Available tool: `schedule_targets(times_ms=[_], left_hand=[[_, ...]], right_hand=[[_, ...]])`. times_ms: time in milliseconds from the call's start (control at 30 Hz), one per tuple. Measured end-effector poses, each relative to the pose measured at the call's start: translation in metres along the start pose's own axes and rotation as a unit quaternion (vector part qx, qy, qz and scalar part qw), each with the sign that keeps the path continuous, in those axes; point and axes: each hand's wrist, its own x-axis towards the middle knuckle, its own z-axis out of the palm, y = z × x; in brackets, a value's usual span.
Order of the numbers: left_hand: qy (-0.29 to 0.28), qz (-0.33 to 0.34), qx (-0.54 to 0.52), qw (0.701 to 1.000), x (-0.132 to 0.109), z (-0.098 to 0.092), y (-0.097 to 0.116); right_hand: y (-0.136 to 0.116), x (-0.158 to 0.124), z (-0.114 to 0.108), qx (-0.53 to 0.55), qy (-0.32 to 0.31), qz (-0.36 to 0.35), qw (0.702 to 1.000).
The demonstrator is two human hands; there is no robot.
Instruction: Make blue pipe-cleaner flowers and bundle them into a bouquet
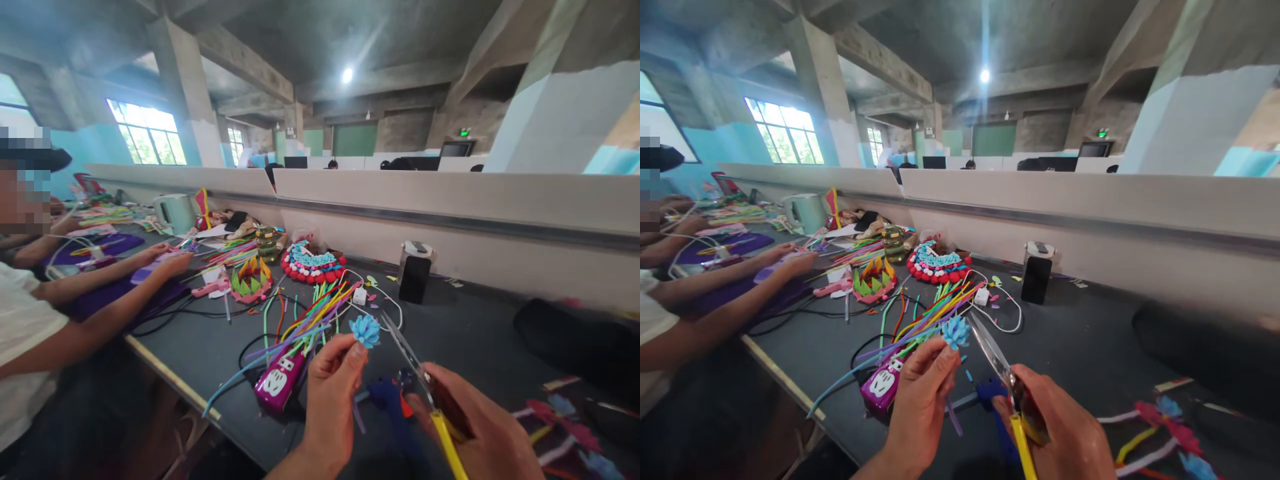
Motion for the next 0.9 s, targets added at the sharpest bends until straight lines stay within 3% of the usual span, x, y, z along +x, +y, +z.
schedule_targets(times_ms=[467, 667, 900], left_hand=[[0.038, -0.011, 0.010, 0.999, 0.004, -0.001, -0.008], [0.017, -0.003, 0.034, 0.999, 0.008, -0.004, -0.014], [0.017, 0.016, 0.060, 0.998, 0.011, -0.006, -0.017]], right_hand=[[0.011, -0.011, 0.015, 0.005, -0.044, -0.015, 0.999], [0.011, -0.008, 0.019, 0.013, 0.000, -0.036, 0.999], [0.013, -0.011, 0.020, 0.002, 0.005, -0.032, 0.999]])
